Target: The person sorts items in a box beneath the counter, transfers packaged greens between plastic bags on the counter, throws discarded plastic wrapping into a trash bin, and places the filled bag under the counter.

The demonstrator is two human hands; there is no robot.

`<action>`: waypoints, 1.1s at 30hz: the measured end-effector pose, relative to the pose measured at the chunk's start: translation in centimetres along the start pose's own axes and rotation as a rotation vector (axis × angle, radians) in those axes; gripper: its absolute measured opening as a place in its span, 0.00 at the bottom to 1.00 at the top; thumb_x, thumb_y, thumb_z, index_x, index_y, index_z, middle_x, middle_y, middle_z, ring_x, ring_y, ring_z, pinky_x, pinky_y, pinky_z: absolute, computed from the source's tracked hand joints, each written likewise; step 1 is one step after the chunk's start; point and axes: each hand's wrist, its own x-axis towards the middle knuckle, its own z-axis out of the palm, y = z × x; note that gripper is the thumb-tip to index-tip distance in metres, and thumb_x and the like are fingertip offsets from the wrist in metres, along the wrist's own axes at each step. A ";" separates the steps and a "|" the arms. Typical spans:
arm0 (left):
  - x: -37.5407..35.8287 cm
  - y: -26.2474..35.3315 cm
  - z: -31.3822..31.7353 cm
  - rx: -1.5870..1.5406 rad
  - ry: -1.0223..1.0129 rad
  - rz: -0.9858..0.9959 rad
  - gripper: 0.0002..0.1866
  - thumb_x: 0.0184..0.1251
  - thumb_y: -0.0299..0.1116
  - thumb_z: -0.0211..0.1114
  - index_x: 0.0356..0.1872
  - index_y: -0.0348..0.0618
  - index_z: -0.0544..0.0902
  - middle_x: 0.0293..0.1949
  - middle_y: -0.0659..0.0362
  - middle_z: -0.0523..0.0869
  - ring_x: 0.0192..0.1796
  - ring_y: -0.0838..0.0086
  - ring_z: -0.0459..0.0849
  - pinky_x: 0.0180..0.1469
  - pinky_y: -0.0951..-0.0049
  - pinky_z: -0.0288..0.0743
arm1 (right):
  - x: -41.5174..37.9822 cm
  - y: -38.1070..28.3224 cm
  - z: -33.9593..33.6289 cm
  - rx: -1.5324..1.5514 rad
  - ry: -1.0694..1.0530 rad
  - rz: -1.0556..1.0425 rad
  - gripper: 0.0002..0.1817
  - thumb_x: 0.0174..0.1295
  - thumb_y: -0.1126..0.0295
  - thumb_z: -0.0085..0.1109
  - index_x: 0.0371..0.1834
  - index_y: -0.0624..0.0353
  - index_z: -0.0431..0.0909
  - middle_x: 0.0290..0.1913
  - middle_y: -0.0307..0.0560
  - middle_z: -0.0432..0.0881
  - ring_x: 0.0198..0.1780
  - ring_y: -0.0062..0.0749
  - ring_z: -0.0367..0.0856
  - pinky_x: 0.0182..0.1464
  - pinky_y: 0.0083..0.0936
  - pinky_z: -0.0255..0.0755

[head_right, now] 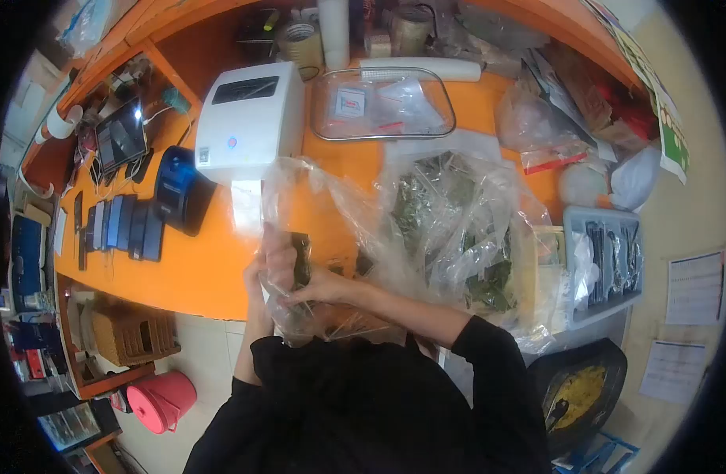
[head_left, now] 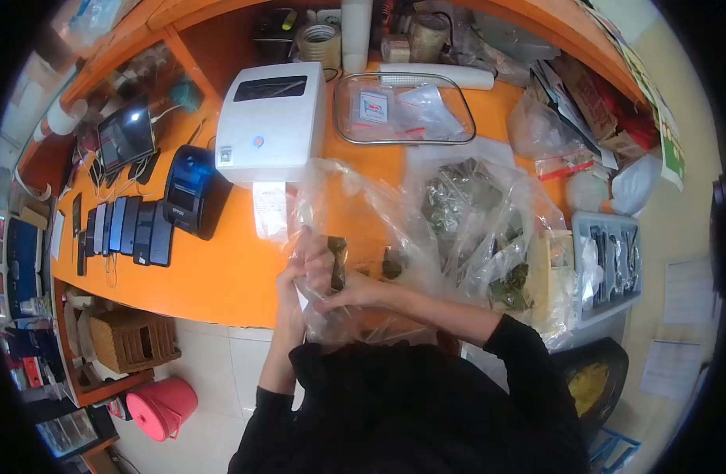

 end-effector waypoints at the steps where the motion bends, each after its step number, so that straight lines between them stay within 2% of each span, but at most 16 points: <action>1: 0.4 -0.4 0.0 -0.209 -0.113 -0.038 0.31 0.47 0.17 0.51 0.58 0.46 0.63 0.33 0.61 0.65 0.34 0.76 0.68 0.26 0.83 0.67 | -0.1 0.3 -0.3 -0.133 0.001 -0.088 0.28 0.48 0.70 0.66 0.53 0.60 0.66 0.51 0.41 0.70 0.52 0.24 0.66 0.53 0.25 0.63; 5: 0.7 -0.5 1.7 -0.252 -0.338 0.020 0.30 0.47 0.18 0.53 0.56 0.47 0.63 0.33 0.62 0.62 0.34 0.77 0.66 0.24 0.85 0.66 | -1.9 2.2 -2.3 -0.548 0.145 0.021 0.37 0.43 0.64 0.68 0.57 0.59 0.62 0.51 0.48 0.71 0.55 0.34 0.67 0.55 0.28 0.63; 7: 0.2 0.8 2.7 0.165 -0.267 0.020 0.31 0.47 0.19 0.54 0.58 0.40 0.62 0.37 0.62 0.65 0.33 0.78 0.66 0.24 0.84 0.63 | -2.7 3.1 -1.5 -0.921 0.342 -0.029 0.38 0.42 0.62 0.67 0.57 0.59 0.61 0.49 0.53 0.72 0.54 0.40 0.69 0.54 0.31 0.65; 10: -0.5 1.3 5.3 0.635 -0.198 0.030 0.34 0.46 0.22 0.57 0.61 0.35 0.61 0.39 0.62 0.68 0.33 0.79 0.67 0.25 0.84 0.62 | -2.1 0.5 0.7 -1.203 0.190 0.255 0.35 0.45 0.62 0.63 0.57 0.58 0.61 0.49 0.58 0.72 0.52 0.47 0.71 0.53 0.34 0.66; 13: -1.2 2.1 6.7 0.984 -0.191 0.130 0.37 0.43 0.22 0.60 0.62 0.32 0.61 0.40 0.61 0.72 0.33 0.82 0.68 0.27 0.84 0.62 | -1.5 0.1 0.4 -0.932 0.169 0.320 0.32 0.44 0.68 0.62 0.55 0.59 0.63 0.49 0.57 0.73 0.51 0.47 0.72 0.53 0.33 0.66; 16: -2.1 2.8 7.1 1.394 -0.112 0.245 0.38 0.42 0.19 0.59 0.63 0.34 0.61 0.44 0.61 0.74 0.32 0.84 0.69 0.31 0.85 0.64 | -1.9 -1.9 -1.1 -0.686 0.348 0.067 0.28 0.43 0.73 0.61 0.52 0.60 0.65 0.47 0.55 0.74 0.51 0.43 0.73 0.53 0.31 0.65; 18: -2.4 2.9 7.1 1.562 -0.058 0.287 0.38 0.42 0.17 0.57 0.63 0.35 0.61 0.49 0.60 0.74 0.30 0.85 0.68 0.34 0.85 0.65 | -3.0 -6.1 -1.7 -0.687 0.344 -0.073 0.26 0.42 0.75 0.60 0.49 0.60 0.67 0.46 0.51 0.75 0.51 0.38 0.73 0.53 0.29 0.65; 20: -2.7 3.4 6.9 1.584 -0.040 0.201 0.38 0.43 0.15 0.55 0.64 0.37 0.62 0.54 0.58 0.72 0.36 0.83 0.72 0.40 0.82 0.68 | -6.2 -13.0 -1.5 -0.693 0.380 -0.167 0.26 0.41 0.79 0.58 0.49 0.58 0.67 0.46 0.49 0.75 0.48 0.38 0.75 0.50 0.31 0.68; 21: -2.8 3.7 6.9 1.594 -0.030 0.158 0.37 0.44 0.15 0.54 0.64 0.38 0.62 0.56 0.57 0.71 0.39 0.82 0.74 0.44 0.81 0.69 | -8.1 -15.8 -1.8 -0.726 0.411 -0.198 0.26 0.40 0.81 0.59 0.48 0.58 0.68 0.45 0.46 0.74 0.48 0.34 0.74 0.51 0.27 0.67; 23: -2.8 4.0 7.0 1.573 -0.010 0.116 0.37 0.43 0.15 0.54 0.63 0.39 0.62 0.58 0.55 0.70 0.50 0.77 0.73 0.51 0.77 0.67 | -13.1 -20.2 -2.0 -0.733 0.616 -0.241 0.26 0.38 0.79 0.61 0.46 0.59 0.69 0.41 0.42 0.72 0.45 0.29 0.73 0.51 0.23 0.66; 24: -2.8 4.0 6.9 1.559 0.003 0.098 0.37 0.43 0.15 0.54 0.63 0.39 0.63 0.59 0.54 0.69 0.55 0.74 0.72 0.55 0.75 0.66 | -16.8 -20.4 -4.4 -0.941 0.721 -0.259 0.29 0.36 0.77 0.64 0.47 0.59 0.68 0.41 0.39 0.72 0.45 0.25 0.73 0.49 0.22 0.67; 25: -2.7 4.0 6.7 1.579 0.002 0.113 0.37 0.43 0.15 0.54 0.63 0.40 0.63 0.60 0.54 0.69 0.58 0.72 0.68 0.57 0.74 0.64 | -18.5 -21.2 -3.5 -0.733 0.954 -0.176 0.31 0.35 0.76 0.65 0.49 0.60 0.67 0.41 0.38 0.72 0.45 0.22 0.72 0.48 0.21 0.67; 27: -2.4 3.9 6.5 1.610 -0.007 0.139 0.38 0.43 0.15 0.53 0.63 0.41 0.63 0.60 0.53 0.68 0.64 0.69 0.63 0.60 0.72 0.61 | -23.3 -19.9 -5.6 -0.667 1.040 -0.109 0.36 0.38 0.74 0.67 0.55 0.62 0.62 0.45 0.40 0.72 0.46 0.21 0.72 0.47 0.19 0.69; 29: -2.0 3.4 7.0 1.620 -0.029 0.152 0.38 0.42 0.15 0.53 0.64 0.42 0.63 0.61 0.52 0.67 0.66 0.67 0.61 0.61 0.72 0.59 | -24.7 -16.5 -6.7 -0.458 1.132 -0.019 0.40 0.40 0.74 0.68 0.60 0.63 0.58 0.49 0.47 0.72 0.50 0.30 0.72 0.51 0.26 0.68; 32: -1.7 2.9 7.4 1.617 -0.046 0.113 0.40 0.41 0.15 0.52 0.64 0.44 0.61 0.63 0.52 0.65 0.67 0.64 0.59 0.63 0.70 0.56 | -22.5 -12.6 -7.9 -1.378 0.850 0.282 0.41 0.42 0.73 0.67 0.62 0.65 0.56 0.54 0.56 0.69 0.54 0.44 0.69 0.57 0.33 0.63; 33: -1.6 2.8 7.5 1.611 -0.049 0.102 0.40 0.40 0.15 0.51 0.65 0.44 0.61 0.63 0.52 0.64 0.68 0.63 0.58 0.64 0.70 0.54 | -21.8 -12.8 -7.8 -1.483 0.874 0.301 0.40 0.43 0.73 0.67 0.61 0.65 0.57 0.55 0.58 0.68 0.55 0.47 0.68 0.58 0.35 0.62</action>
